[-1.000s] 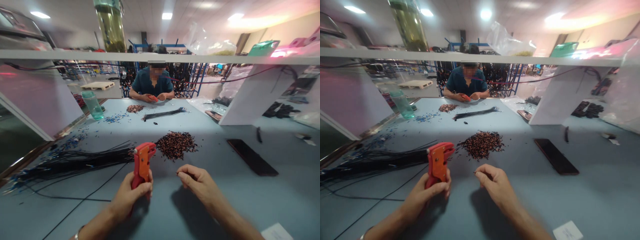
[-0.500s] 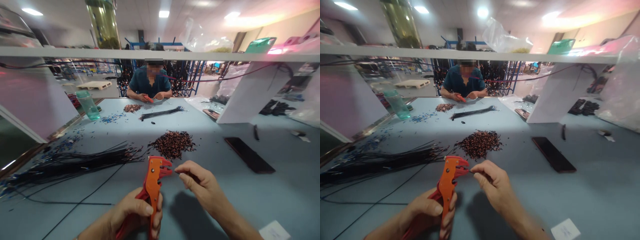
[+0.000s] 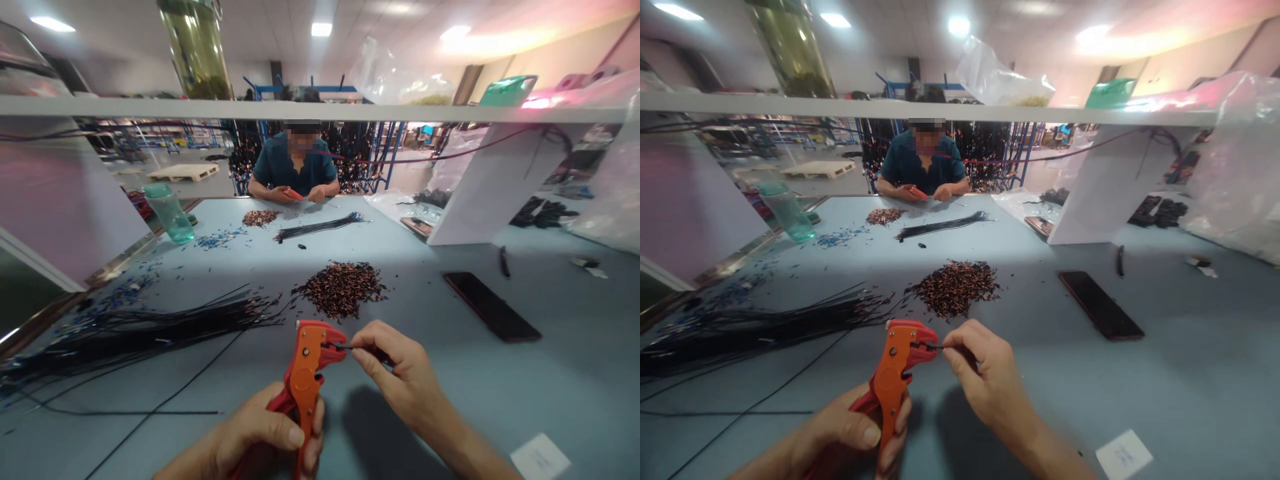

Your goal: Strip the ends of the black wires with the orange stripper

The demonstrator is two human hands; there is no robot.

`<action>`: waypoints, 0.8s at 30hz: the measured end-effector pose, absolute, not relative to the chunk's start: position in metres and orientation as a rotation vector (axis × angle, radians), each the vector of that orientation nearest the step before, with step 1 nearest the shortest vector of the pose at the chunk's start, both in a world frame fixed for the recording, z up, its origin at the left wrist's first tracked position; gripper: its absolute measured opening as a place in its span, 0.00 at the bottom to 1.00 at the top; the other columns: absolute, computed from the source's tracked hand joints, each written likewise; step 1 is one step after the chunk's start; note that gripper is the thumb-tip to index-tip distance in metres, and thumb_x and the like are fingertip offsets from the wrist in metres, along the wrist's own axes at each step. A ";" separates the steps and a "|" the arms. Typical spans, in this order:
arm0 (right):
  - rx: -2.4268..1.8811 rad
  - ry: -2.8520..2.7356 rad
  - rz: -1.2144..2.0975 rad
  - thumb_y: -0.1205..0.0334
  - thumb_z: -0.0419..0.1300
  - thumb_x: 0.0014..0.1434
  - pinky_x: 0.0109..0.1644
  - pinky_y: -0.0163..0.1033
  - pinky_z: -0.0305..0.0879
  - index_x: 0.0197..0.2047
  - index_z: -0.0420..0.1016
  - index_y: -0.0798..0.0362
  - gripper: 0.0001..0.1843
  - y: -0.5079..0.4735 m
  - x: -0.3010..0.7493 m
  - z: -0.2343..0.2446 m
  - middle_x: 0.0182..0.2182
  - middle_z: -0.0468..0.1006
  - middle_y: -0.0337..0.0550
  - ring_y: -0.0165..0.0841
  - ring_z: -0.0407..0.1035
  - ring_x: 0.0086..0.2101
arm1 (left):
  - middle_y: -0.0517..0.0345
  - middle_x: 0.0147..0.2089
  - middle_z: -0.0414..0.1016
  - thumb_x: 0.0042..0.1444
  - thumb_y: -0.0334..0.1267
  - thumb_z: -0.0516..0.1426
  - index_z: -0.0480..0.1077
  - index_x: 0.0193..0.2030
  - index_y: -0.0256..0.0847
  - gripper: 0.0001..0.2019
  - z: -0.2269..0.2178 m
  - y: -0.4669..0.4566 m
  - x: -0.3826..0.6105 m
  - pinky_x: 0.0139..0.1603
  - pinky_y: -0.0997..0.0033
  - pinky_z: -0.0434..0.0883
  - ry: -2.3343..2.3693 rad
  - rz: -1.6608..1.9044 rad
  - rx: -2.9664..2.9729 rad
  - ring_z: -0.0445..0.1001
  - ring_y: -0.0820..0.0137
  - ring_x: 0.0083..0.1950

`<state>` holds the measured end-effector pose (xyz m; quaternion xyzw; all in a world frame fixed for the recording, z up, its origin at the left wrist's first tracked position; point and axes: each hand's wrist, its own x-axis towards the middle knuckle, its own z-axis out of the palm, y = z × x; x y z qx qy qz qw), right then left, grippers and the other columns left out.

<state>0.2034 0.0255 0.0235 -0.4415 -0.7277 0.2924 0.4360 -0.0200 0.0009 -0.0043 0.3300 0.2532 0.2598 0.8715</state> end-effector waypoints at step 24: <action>-1.053 -1.800 0.667 0.67 0.56 0.59 0.28 0.34 0.59 0.30 0.74 0.53 0.08 0.019 0.197 0.029 0.23 0.69 0.38 0.29 0.64 0.25 | 0.53 0.23 0.74 0.40 0.34 0.60 0.71 0.34 0.33 0.12 0.000 0.001 -0.020 0.32 0.71 0.63 0.483 0.503 0.737 0.70 0.69 0.24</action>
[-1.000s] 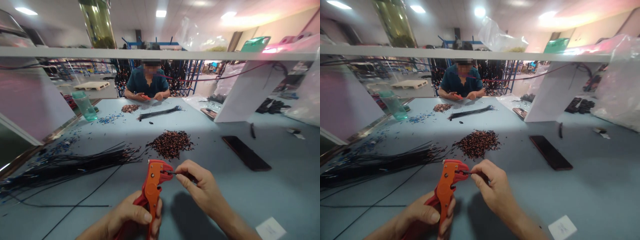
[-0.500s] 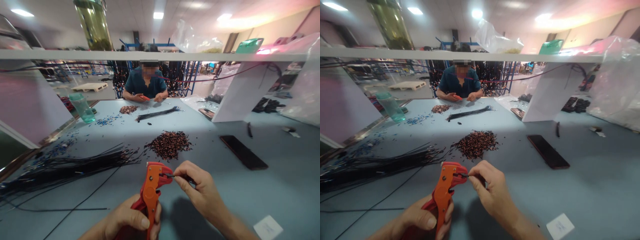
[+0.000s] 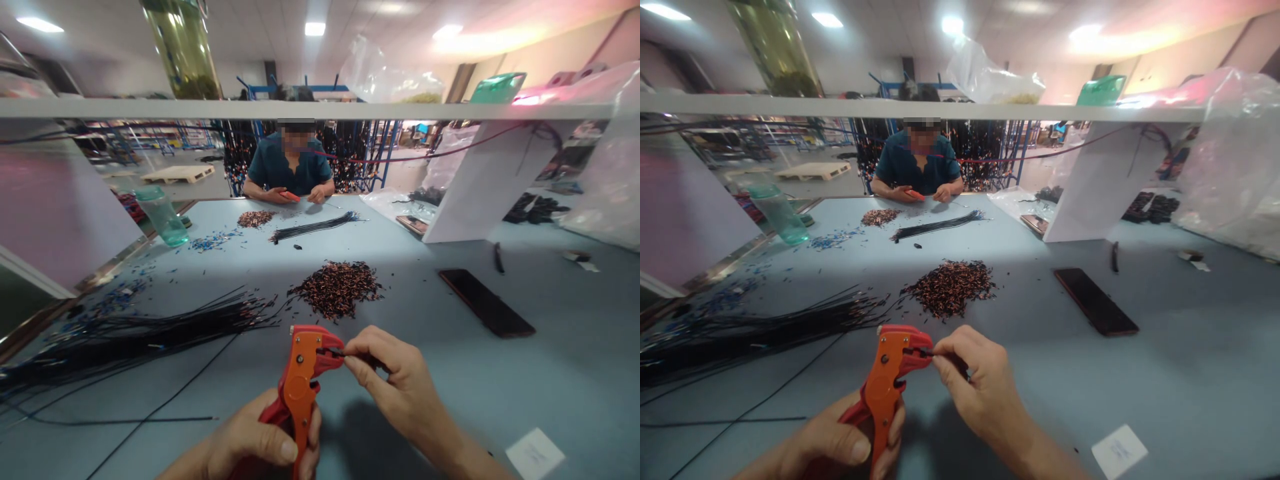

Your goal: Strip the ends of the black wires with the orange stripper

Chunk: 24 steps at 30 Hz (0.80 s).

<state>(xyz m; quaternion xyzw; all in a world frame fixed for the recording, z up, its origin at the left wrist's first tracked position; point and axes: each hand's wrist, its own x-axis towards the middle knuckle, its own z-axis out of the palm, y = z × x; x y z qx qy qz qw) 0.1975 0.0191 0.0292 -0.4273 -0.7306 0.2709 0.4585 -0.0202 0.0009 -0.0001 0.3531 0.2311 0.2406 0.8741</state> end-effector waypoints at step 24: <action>-0.986 -1.847 0.634 0.67 0.55 0.61 0.26 0.33 0.60 0.30 0.72 0.52 0.09 0.020 0.200 0.030 0.23 0.68 0.37 0.28 0.64 0.23 | 0.56 0.20 0.69 0.38 0.35 0.63 0.71 0.28 0.33 0.10 -0.009 -0.004 -0.018 0.25 0.75 0.57 0.552 0.539 0.704 0.64 0.74 0.21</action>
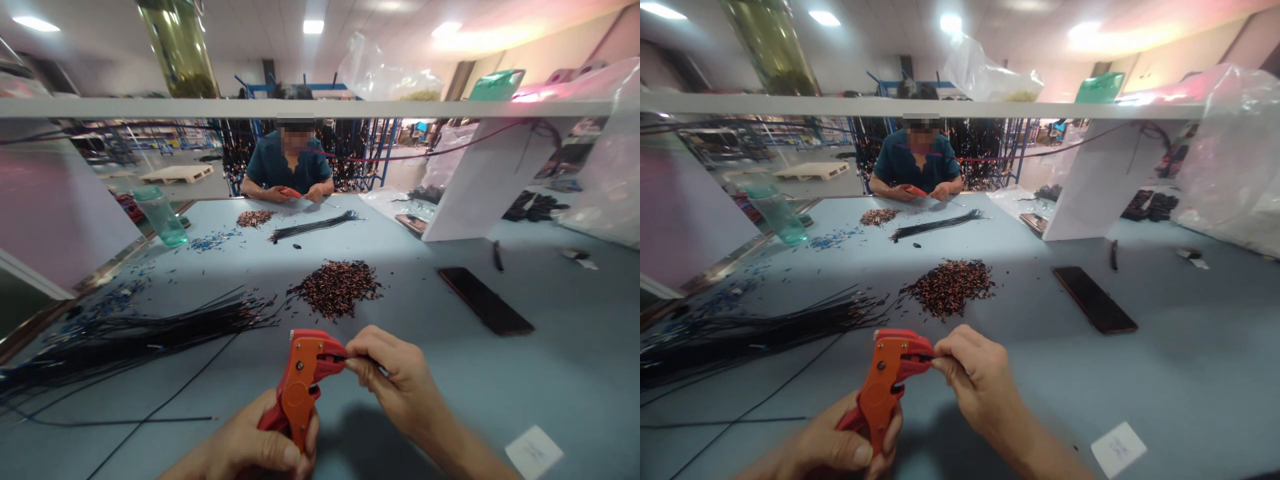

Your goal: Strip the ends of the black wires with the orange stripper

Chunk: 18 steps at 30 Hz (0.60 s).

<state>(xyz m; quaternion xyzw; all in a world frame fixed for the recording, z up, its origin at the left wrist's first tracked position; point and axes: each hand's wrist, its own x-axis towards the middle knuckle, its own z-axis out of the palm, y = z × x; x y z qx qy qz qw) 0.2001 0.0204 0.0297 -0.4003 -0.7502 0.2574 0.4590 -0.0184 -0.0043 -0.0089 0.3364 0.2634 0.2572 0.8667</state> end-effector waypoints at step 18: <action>-1.016 -1.843 0.673 0.68 0.55 0.60 0.21 0.31 0.57 0.29 0.72 0.52 0.09 0.022 0.202 0.028 0.21 0.67 0.35 0.26 0.60 0.19 | 0.62 0.15 0.62 0.41 0.41 0.63 0.65 0.23 0.37 0.12 -0.006 -0.004 -0.016 0.22 0.75 0.52 0.573 0.525 0.774 0.60 0.75 0.18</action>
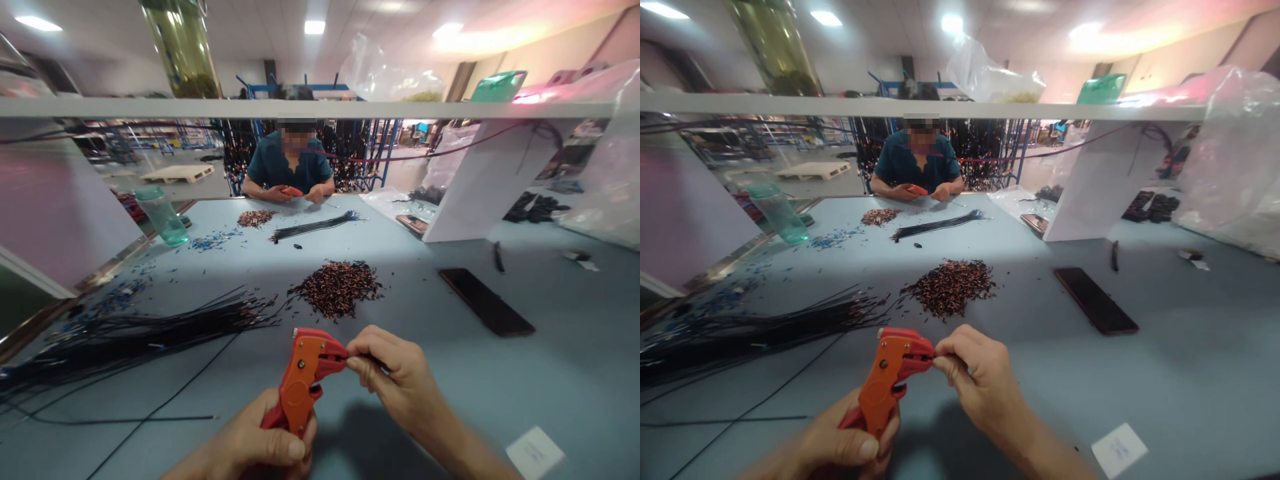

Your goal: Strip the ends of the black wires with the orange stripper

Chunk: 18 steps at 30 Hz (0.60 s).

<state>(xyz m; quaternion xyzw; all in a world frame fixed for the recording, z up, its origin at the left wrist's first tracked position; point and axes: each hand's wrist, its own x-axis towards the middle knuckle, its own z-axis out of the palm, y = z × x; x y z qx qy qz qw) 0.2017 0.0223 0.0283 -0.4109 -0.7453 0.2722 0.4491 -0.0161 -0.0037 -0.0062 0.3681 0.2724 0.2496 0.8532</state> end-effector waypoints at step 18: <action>-1.047 -1.864 0.660 0.66 0.54 0.62 0.26 0.32 0.57 0.31 0.71 0.52 0.09 0.019 0.200 0.027 0.23 0.68 0.35 0.28 0.61 0.22 | 0.63 0.13 0.60 0.42 0.44 0.64 0.63 0.22 0.38 0.16 -0.004 -0.008 -0.012 0.20 0.76 0.50 0.625 0.562 0.766 0.58 0.77 0.17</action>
